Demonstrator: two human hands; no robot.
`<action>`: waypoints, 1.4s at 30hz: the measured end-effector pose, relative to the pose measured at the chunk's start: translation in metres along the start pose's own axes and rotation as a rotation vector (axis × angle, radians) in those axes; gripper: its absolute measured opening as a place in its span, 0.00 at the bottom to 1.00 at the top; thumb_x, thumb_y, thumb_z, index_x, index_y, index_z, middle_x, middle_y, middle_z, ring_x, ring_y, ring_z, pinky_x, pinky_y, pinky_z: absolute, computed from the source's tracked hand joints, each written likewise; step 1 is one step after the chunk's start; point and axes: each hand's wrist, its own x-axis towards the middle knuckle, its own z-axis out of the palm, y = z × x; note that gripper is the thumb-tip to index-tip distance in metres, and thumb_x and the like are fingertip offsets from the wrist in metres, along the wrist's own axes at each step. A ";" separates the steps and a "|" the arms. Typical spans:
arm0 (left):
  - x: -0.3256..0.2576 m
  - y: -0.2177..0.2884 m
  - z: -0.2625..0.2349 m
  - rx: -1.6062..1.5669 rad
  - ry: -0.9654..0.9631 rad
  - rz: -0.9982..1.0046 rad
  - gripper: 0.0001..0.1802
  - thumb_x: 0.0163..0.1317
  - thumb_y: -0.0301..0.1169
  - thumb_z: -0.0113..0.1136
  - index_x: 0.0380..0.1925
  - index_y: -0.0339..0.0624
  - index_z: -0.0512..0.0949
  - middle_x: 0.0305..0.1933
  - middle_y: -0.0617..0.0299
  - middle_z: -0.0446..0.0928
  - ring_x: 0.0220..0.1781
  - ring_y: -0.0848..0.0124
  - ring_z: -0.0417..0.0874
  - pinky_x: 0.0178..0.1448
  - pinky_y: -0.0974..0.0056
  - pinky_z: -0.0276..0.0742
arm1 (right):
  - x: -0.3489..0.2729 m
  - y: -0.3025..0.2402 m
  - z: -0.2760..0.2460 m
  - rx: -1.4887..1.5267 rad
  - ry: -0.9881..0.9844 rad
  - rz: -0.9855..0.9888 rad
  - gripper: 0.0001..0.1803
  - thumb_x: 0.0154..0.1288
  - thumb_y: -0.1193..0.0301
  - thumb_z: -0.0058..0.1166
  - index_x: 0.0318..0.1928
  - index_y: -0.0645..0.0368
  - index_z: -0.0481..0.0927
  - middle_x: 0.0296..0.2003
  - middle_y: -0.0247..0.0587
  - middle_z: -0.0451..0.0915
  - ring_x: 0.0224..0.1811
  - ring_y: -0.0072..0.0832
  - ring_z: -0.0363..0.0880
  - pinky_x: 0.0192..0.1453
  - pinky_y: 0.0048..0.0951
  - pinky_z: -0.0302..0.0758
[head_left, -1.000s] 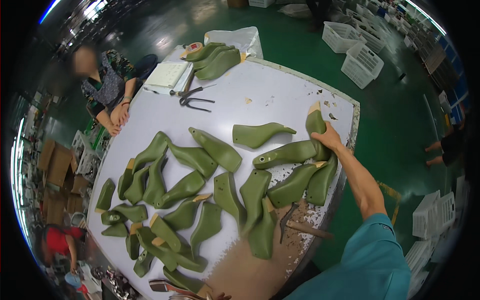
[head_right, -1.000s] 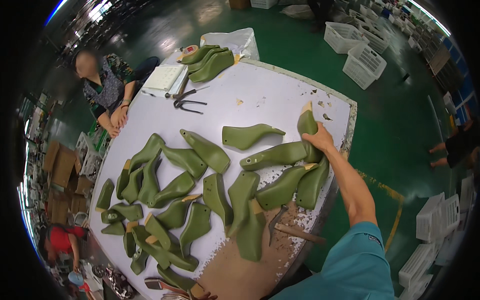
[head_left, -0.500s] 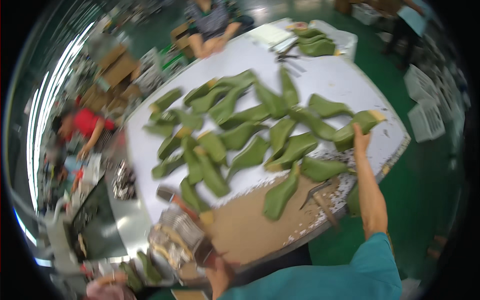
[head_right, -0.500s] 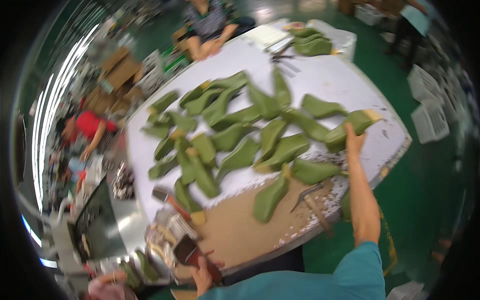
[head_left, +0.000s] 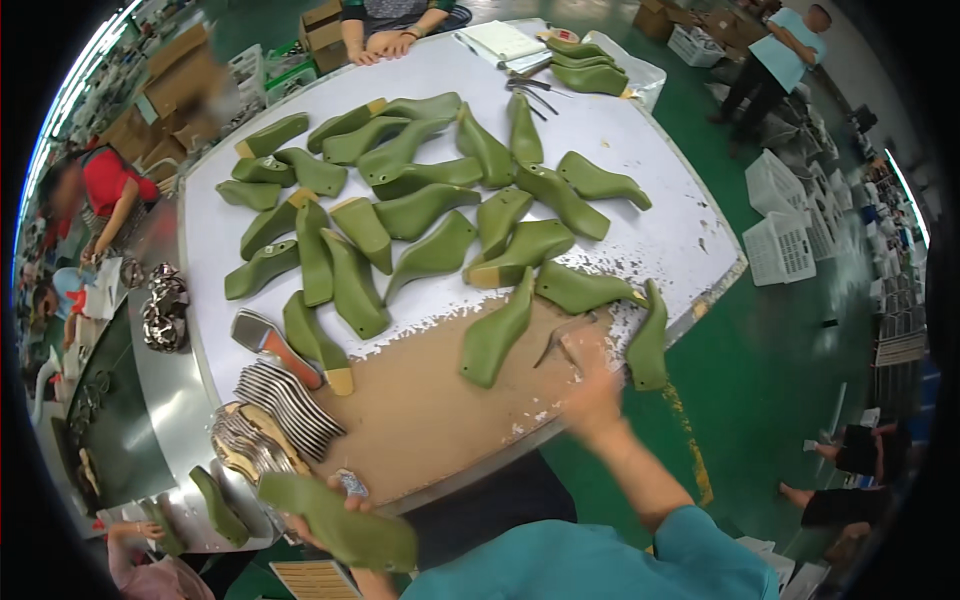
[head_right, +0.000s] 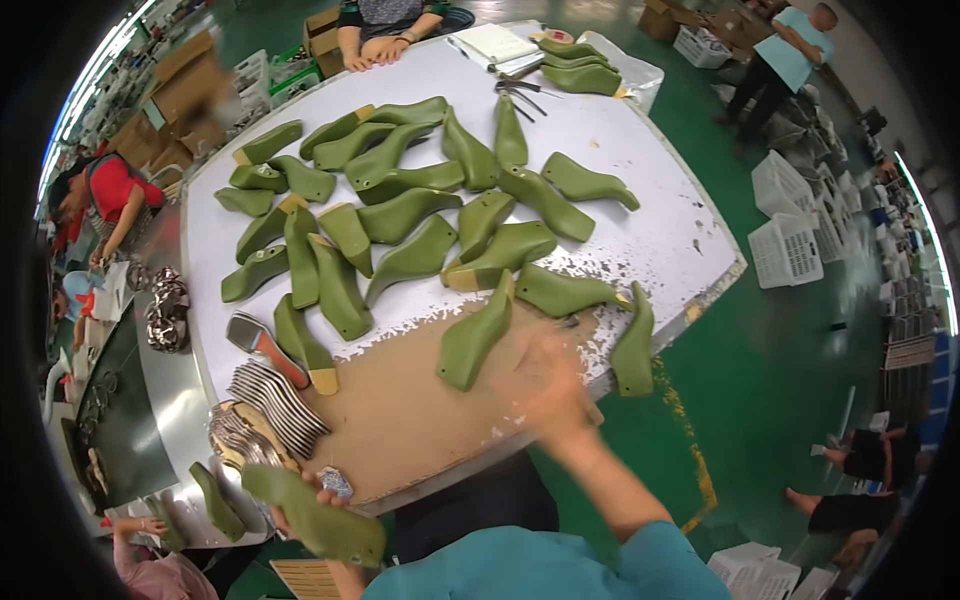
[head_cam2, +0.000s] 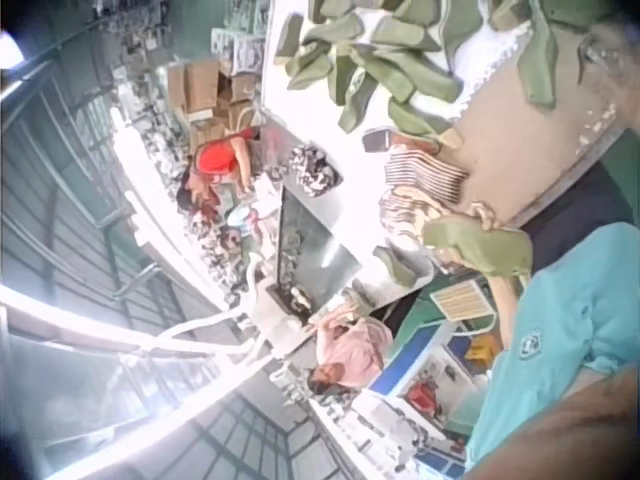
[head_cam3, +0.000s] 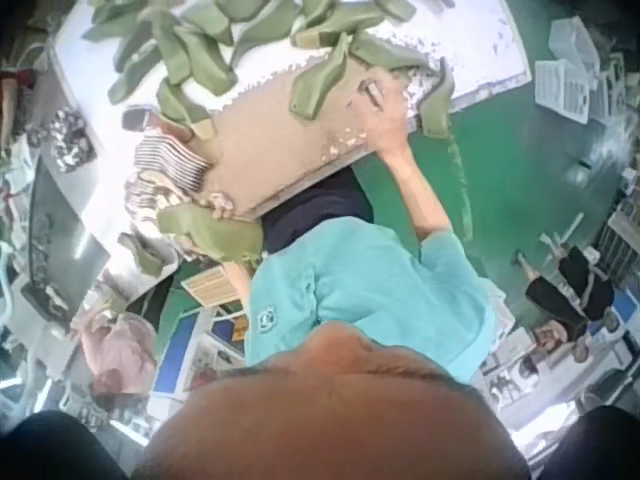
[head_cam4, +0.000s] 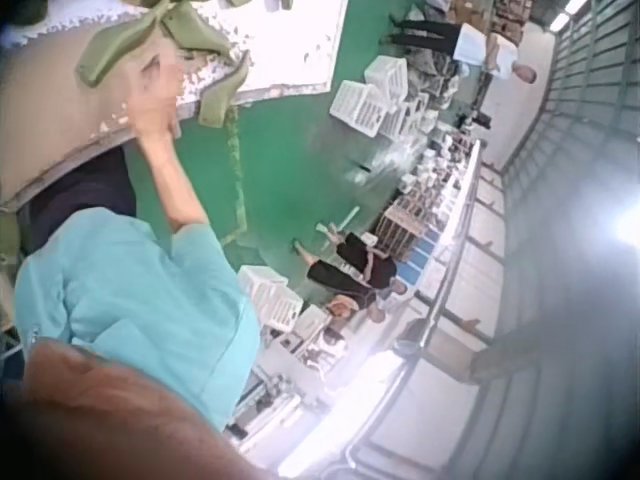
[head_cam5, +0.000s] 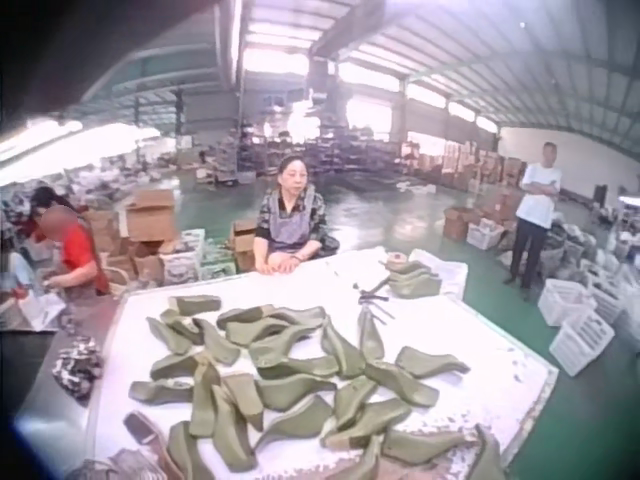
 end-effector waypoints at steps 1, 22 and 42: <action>-0.014 0.002 -0.004 0.009 -0.004 -0.055 0.39 0.64 0.61 0.40 0.67 0.48 0.59 0.67 0.47 0.61 0.51 0.51 0.72 0.55 0.43 0.68 | 0.012 0.044 -0.025 -0.095 0.357 0.226 0.34 0.49 0.63 0.66 0.54 0.68 0.71 0.49 0.58 0.74 0.53 0.52 0.71 0.60 0.43 0.67; -0.071 0.007 0.053 0.030 0.886 0.060 0.36 0.59 0.59 0.46 0.45 0.31 0.75 0.42 0.52 0.78 0.45 0.59 0.81 0.53 0.50 0.77 | -0.066 0.026 0.023 0.807 -0.355 0.632 0.41 0.56 0.70 0.63 0.68 0.62 0.57 0.54 0.48 0.73 0.55 0.36 0.74 0.57 0.34 0.73; -0.010 0.084 -0.052 0.591 -0.110 0.324 0.58 0.42 0.60 0.67 0.67 0.40 0.52 0.64 0.43 0.61 0.61 0.50 0.69 0.63 0.46 0.69 | -0.181 -0.102 0.251 0.692 -0.681 -0.659 0.41 0.47 0.75 0.72 0.60 0.59 0.61 0.46 0.55 0.75 0.48 0.45 0.78 0.47 0.38 0.76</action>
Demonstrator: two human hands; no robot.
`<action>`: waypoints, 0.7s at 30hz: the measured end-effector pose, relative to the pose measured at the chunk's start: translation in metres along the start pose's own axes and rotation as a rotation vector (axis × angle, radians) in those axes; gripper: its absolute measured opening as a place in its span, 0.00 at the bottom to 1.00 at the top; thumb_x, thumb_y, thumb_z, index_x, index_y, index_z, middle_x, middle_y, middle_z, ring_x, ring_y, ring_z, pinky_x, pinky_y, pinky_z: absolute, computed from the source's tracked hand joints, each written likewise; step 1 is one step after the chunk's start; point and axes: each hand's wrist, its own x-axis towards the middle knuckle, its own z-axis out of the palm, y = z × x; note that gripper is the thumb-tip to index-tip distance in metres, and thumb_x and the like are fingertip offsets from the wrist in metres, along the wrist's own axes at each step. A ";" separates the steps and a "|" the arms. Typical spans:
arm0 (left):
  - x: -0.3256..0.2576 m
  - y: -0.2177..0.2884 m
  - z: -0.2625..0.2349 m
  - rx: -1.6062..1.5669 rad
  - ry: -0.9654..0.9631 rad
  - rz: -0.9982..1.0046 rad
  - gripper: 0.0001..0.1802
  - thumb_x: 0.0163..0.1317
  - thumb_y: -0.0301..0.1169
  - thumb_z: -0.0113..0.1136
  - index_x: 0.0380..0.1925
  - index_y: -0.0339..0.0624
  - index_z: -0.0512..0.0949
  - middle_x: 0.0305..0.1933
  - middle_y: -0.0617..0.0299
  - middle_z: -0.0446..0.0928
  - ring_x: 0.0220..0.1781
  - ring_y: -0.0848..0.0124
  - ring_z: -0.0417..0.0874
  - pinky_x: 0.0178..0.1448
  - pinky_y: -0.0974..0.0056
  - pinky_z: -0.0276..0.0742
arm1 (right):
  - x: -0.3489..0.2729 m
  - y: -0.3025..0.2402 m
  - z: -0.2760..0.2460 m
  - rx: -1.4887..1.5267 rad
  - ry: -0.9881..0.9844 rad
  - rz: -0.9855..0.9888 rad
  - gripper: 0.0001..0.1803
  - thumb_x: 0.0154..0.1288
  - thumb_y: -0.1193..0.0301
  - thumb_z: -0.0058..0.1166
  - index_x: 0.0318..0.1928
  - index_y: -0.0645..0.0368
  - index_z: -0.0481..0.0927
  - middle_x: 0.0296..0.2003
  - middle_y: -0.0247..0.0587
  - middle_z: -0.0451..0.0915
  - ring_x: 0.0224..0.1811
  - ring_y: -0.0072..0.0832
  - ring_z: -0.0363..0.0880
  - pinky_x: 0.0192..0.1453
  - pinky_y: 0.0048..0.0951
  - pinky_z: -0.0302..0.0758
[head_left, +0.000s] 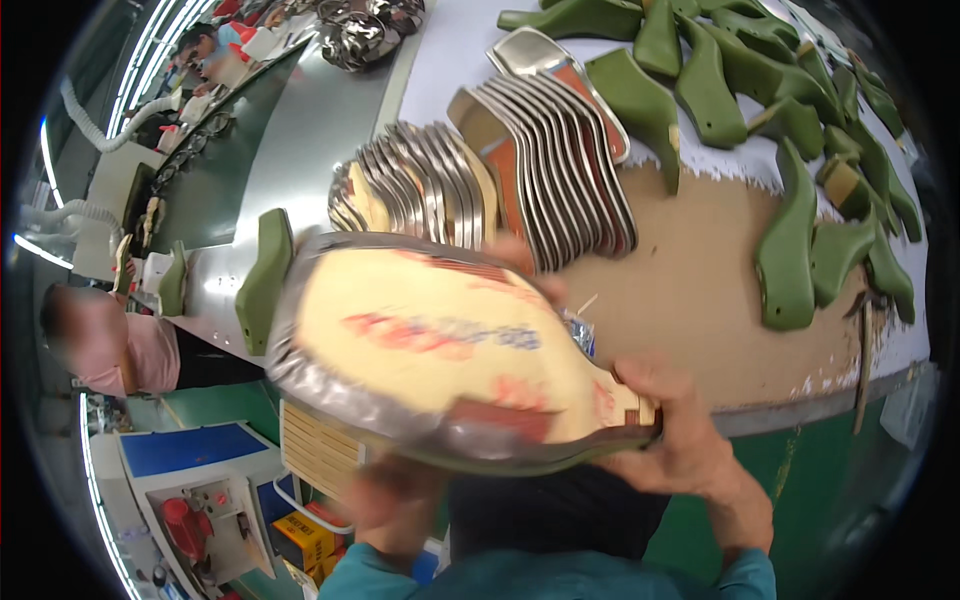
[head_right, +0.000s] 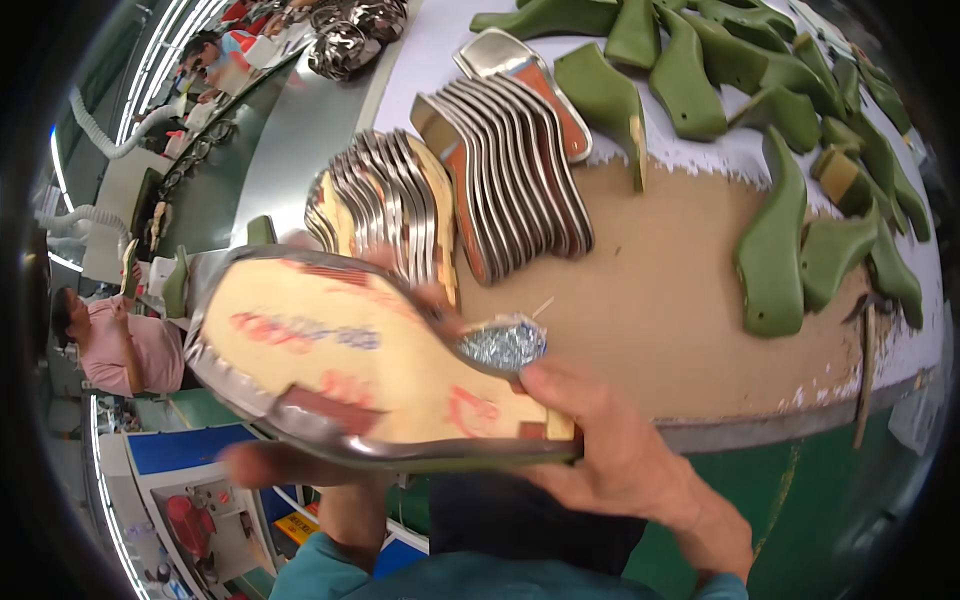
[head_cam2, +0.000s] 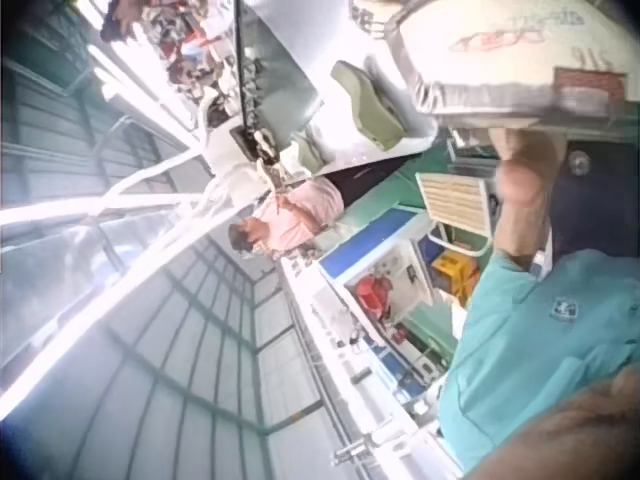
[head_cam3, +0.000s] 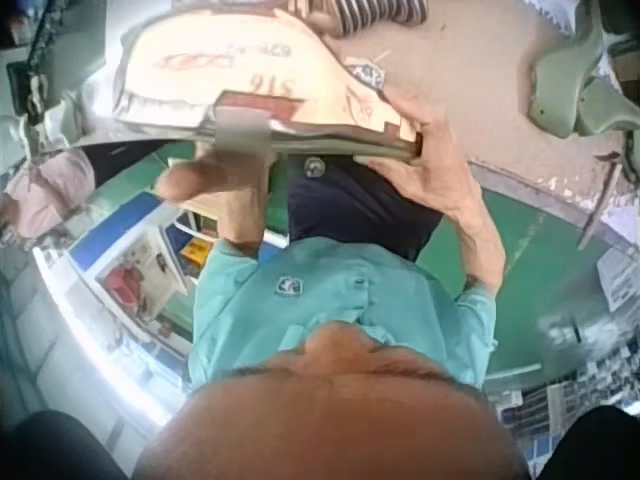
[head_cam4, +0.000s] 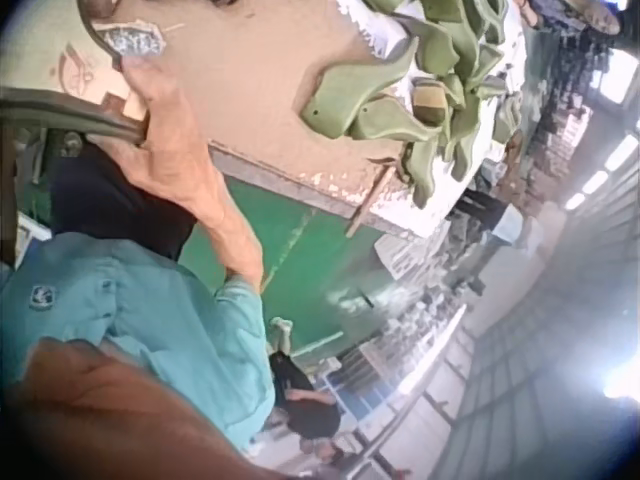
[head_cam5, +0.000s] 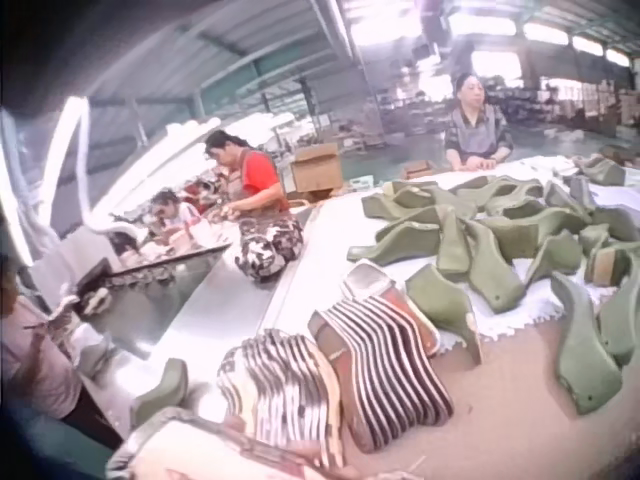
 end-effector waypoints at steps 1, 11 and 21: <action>-0.004 -0.002 -0.013 -0.107 -0.209 0.237 0.65 0.42 0.72 0.61 0.69 0.41 0.48 0.67 0.39 0.57 0.65 0.42 0.64 0.66 0.37 0.64 | -0.002 0.004 0.009 -0.035 0.007 -0.030 0.39 0.47 0.74 0.71 0.59 0.57 0.63 0.47 0.55 0.74 0.47 0.46 0.77 0.47 0.39 0.76; -0.155 0.016 -0.119 -0.044 0.467 0.157 0.34 0.56 0.37 0.49 0.64 0.47 0.57 0.58 0.46 0.68 0.59 0.51 0.71 0.64 0.47 0.67 | -0.045 -0.026 0.119 -0.479 -0.222 0.041 0.31 0.46 0.75 0.64 0.54 0.53 0.71 0.45 0.43 0.72 0.44 0.42 0.72 0.45 0.38 0.70; -0.141 0.063 -0.151 1.404 0.163 0.333 0.24 0.53 0.18 0.55 0.54 0.35 0.71 0.54 0.51 0.73 0.55 0.60 0.74 0.61 0.58 0.68 | -0.068 -0.023 0.159 -0.700 -0.157 0.032 0.28 0.46 0.77 0.58 0.52 0.53 0.74 0.41 0.44 0.72 0.38 0.39 0.71 0.41 0.36 0.73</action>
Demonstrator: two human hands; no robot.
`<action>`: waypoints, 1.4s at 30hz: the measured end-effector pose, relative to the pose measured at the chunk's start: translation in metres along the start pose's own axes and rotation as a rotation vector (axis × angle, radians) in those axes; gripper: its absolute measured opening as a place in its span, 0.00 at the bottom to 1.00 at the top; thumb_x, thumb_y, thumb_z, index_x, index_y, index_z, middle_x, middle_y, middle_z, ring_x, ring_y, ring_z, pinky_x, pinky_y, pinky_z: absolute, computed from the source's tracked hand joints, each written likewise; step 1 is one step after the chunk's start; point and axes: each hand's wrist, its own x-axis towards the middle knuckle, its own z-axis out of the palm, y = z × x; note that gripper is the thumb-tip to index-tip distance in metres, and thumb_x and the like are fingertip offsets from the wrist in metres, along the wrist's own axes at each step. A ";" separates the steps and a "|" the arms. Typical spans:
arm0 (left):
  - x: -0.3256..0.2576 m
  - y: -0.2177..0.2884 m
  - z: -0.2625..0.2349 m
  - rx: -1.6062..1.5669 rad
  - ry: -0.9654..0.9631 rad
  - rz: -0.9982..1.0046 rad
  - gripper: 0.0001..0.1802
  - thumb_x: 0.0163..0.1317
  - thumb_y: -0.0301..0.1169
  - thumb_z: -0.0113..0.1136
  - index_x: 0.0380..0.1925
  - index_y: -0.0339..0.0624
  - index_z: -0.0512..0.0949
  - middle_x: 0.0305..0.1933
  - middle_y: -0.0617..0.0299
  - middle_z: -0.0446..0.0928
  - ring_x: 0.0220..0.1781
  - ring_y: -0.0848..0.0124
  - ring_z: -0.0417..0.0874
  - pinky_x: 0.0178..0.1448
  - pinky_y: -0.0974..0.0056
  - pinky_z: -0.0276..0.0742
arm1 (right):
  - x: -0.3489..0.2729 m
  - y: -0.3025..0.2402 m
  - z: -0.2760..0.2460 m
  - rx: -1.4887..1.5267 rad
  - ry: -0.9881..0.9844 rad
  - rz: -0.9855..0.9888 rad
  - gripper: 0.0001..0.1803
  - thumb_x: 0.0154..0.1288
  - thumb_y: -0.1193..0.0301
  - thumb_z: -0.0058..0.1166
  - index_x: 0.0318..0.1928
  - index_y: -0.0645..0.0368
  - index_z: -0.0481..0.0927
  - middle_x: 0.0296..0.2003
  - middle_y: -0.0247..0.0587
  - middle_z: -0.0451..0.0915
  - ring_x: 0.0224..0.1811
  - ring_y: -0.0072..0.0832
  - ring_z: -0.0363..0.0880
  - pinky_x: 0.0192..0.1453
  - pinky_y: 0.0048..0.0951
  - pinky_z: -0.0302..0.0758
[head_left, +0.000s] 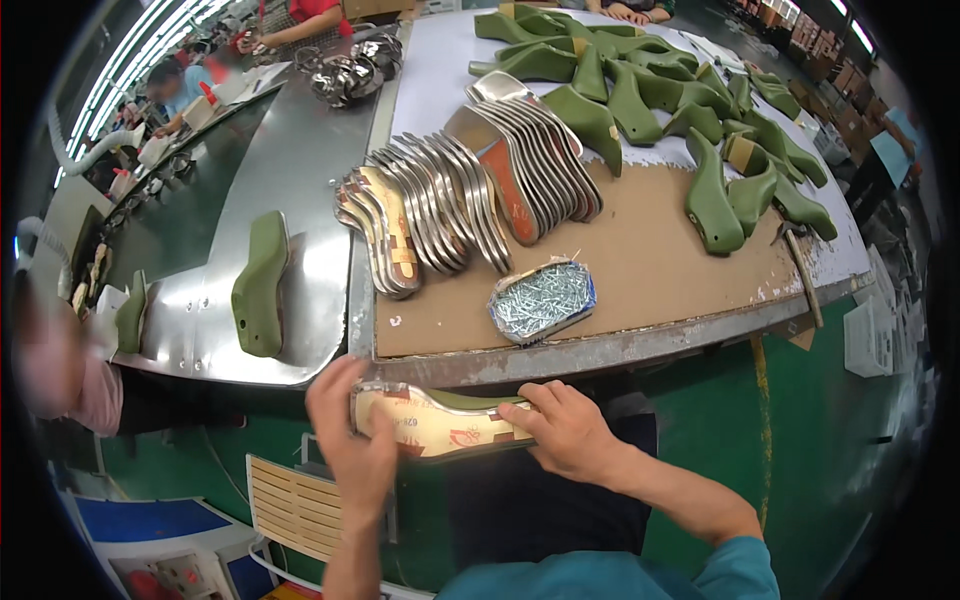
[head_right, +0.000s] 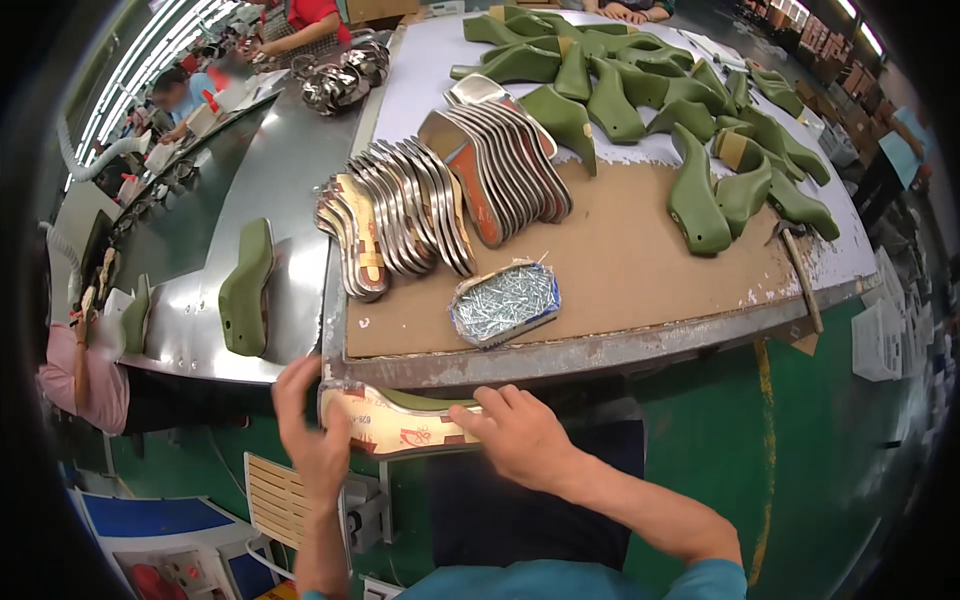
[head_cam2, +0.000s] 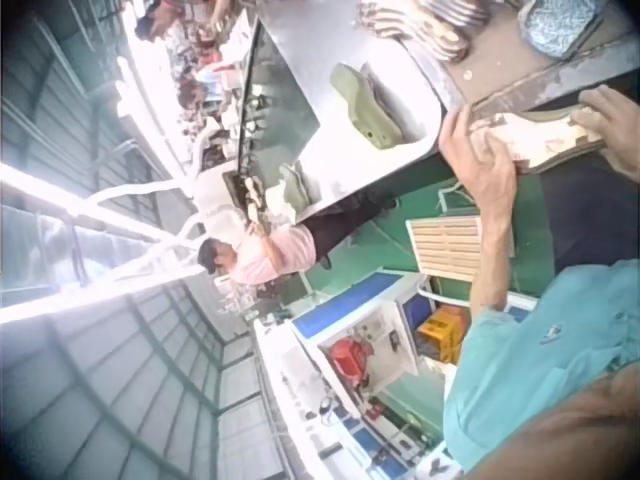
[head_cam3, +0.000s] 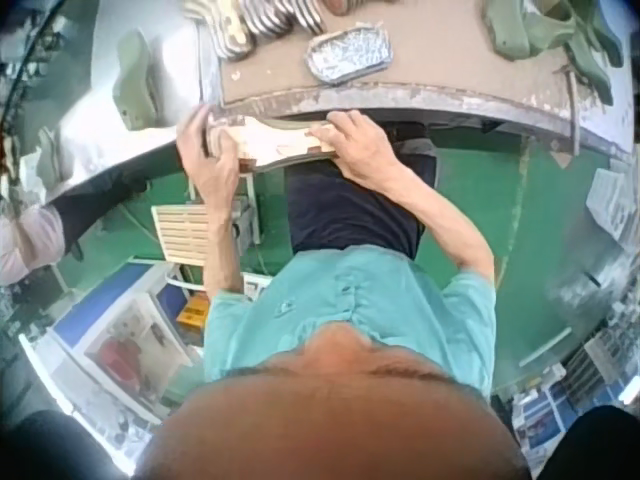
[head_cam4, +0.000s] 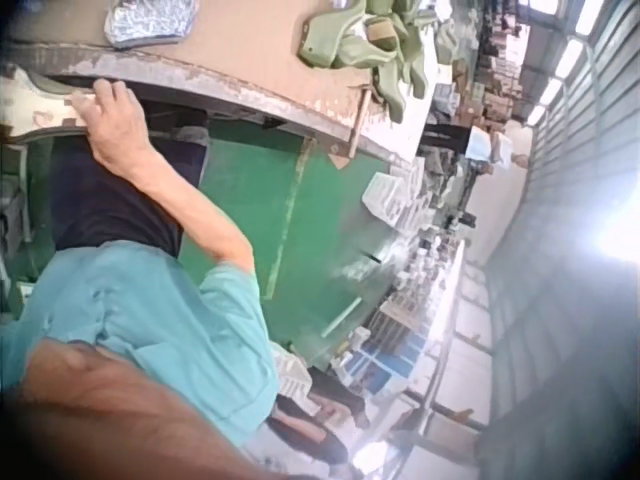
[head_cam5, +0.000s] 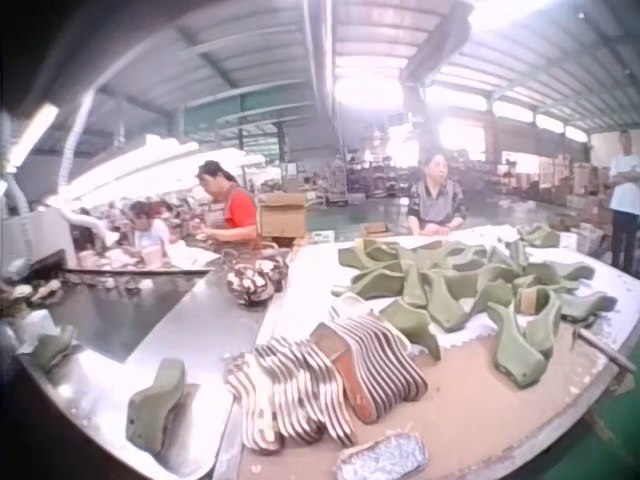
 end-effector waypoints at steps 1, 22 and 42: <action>0.025 0.010 0.006 -0.016 -0.148 0.132 0.19 0.53 0.18 0.55 0.48 0.35 0.76 0.49 0.52 0.76 0.50 0.58 0.78 0.57 0.59 0.71 | -0.002 -0.001 0.002 0.008 0.031 0.014 0.28 0.46 0.77 0.58 0.52 0.53 0.74 0.41 0.44 0.72 0.37 0.39 0.71 0.40 0.36 0.73; 0.149 0.069 0.233 0.639 -0.825 0.409 0.12 0.55 0.34 0.59 0.34 0.37 0.80 0.37 0.45 0.82 0.40 0.53 0.84 0.44 0.54 0.79 | -0.010 0.000 0.010 0.037 0.113 0.020 0.30 0.47 0.79 0.56 0.55 0.55 0.72 0.41 0.46 0.71 0.38 0.39 0.71 0.37 0.36 0.72; 0.156 0.069 0.245 0.568 -0.951 0.359 0.13 0.53 0.31 0.56 0.36 0.35 0.80 0.41 0.46 0.82 0.46 0.53 0.83 0.47 0.52 0.80 | -0.007 -0.005 0.003 0.013 0.060 0.061 0.30 0.45 0.78 0.58 0.53 0.51 0.74 0.39 0.42 0.70 0.39 0.39 0.71 0.40 0.38 0.71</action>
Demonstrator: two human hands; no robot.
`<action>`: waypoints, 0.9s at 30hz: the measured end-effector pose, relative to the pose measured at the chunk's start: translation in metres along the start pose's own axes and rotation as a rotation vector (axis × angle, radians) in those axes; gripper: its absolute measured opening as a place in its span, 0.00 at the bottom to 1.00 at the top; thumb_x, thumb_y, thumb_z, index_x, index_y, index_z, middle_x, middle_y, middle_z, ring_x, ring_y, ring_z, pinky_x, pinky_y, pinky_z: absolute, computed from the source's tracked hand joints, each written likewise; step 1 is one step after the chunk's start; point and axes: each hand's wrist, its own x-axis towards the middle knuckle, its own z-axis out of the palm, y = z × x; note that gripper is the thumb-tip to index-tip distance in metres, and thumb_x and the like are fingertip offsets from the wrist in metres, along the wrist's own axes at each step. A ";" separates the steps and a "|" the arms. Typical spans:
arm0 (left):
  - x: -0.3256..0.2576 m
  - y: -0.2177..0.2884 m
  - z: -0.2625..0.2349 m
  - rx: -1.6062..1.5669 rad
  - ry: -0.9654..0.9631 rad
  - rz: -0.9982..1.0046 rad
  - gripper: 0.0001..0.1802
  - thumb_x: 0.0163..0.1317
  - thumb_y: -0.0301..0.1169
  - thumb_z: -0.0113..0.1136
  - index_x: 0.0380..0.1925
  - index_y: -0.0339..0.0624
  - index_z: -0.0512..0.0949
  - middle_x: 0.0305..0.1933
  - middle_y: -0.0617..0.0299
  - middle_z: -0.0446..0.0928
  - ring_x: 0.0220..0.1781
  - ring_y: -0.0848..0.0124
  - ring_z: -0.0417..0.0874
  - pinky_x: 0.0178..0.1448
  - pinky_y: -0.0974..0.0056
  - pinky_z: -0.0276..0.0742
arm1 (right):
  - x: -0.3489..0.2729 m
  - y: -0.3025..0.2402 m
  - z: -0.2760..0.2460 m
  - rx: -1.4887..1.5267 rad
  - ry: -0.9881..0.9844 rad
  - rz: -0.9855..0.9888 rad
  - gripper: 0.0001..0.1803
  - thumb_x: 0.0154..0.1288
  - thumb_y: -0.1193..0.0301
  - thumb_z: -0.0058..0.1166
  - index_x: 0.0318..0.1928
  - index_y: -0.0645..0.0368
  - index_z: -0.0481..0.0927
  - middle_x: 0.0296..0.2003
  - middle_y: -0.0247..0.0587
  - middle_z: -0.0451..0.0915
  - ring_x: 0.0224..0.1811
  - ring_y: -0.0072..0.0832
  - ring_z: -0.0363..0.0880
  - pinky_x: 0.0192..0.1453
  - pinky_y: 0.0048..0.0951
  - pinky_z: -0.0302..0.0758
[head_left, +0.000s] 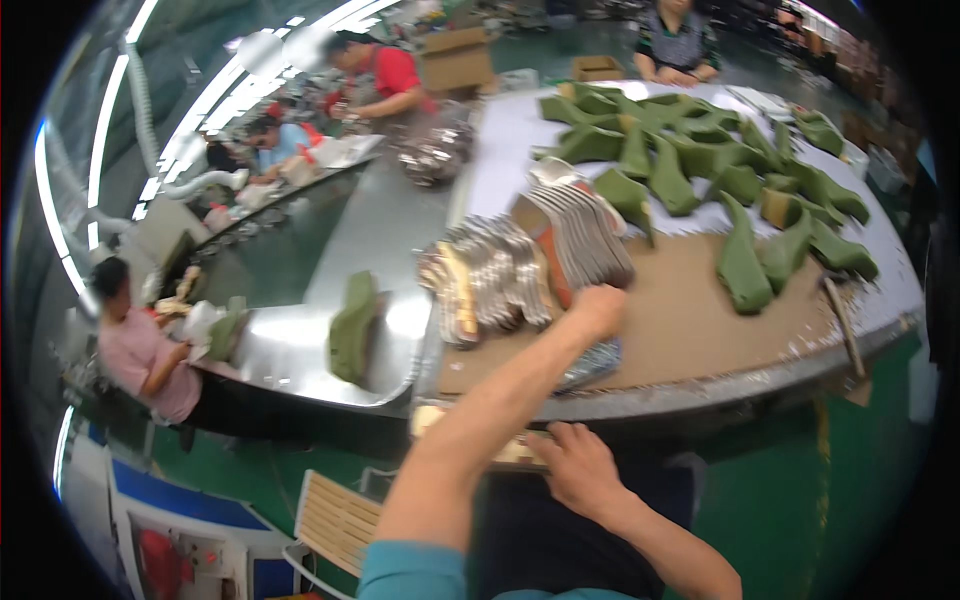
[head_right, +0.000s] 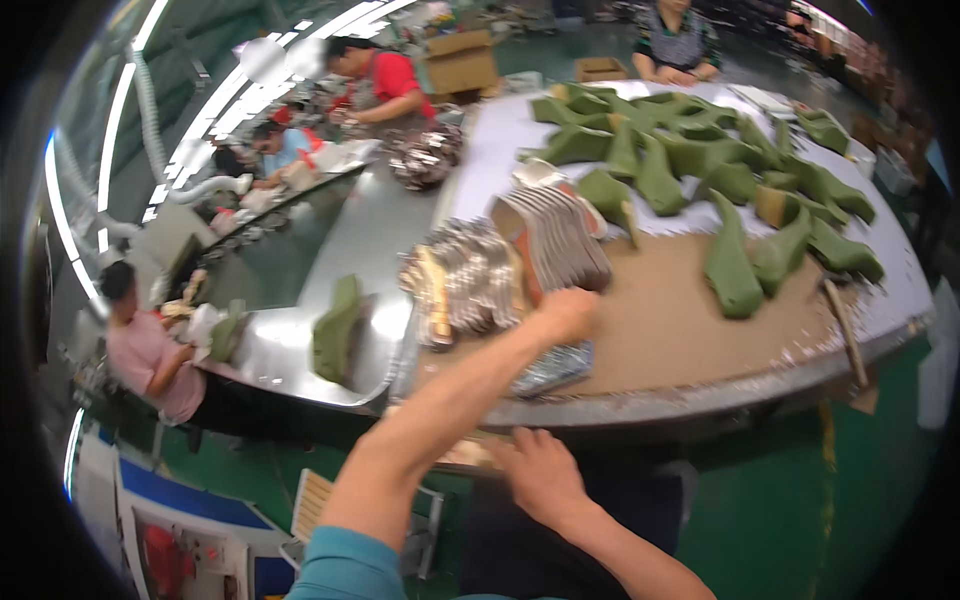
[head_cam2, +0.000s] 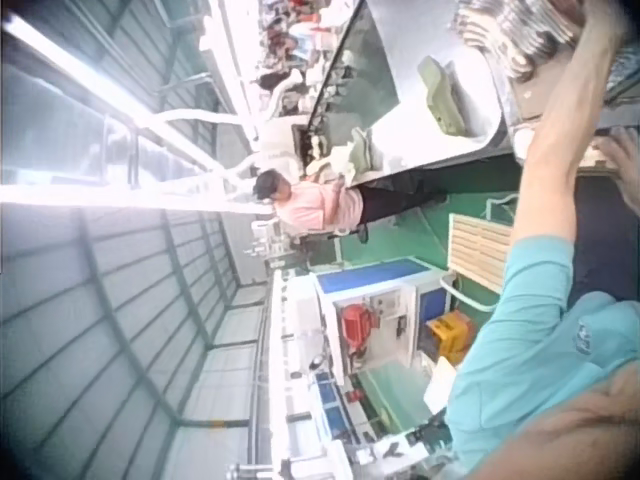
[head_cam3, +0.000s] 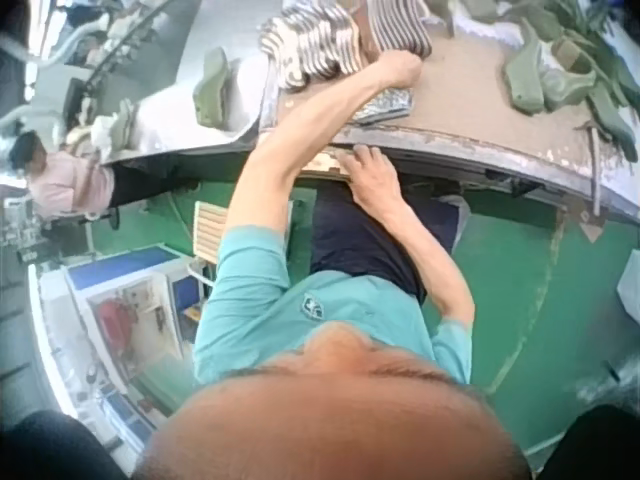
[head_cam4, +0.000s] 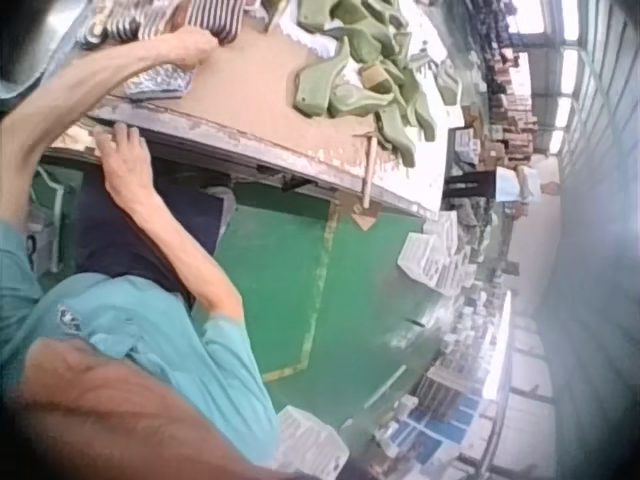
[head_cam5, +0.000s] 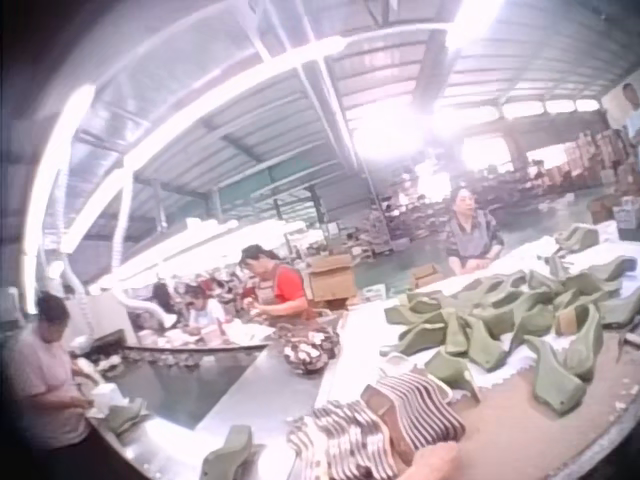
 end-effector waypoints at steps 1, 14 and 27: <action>0.003 -0.007 0.014 -0.111 0.162 -0.031 0.14 0.54 0.30 0.56 0.39 0.32 0.75 0.42 0.43 0.80 0.47 0.51 0.82 0.48 0.50 0.79 | 0.000 0.000 0.003 0.002 0.020 -0.006 0.29 0.45 0.78 0.58 0.52 0.50 0.75 0.39 0.43 0.70 0.39 0.39 0.71 0.40 0.38 0.72; 0.010 0.010 -0.001 0.103 0.030 0.021 0.13 0.47 0.28 0.63 0.35 0.37 0.84 0.41 0.48 0.83 0.45 0.56 0.85 0.47 0.57 0.81 | -0.001 -0.001 0.001 -0.018 0.030 -0.007 0.34 0.38 0.77 0.65 0.52 0.50 0.73 0.41 0.44 0.70 0.41 0.43 0.71 0.43 0.40 0.72; -0.061 0.007 -0.045 -0.960 0.443 0.153 0.10 0.59 0.31 0.61 0.33 0.33 0.77 0.26 0.57 0.80 0.29 0.72 0.81 0.35 0.67 0.76 | 0.001 -0.004 -0.005 -0.049 0.037 -0.058 0.32 0.41 0.74 0.68 0.51 0.53 0.72 0.42 0.46 0.70 0.42 0.44 0.72 0.45 0.41 0.72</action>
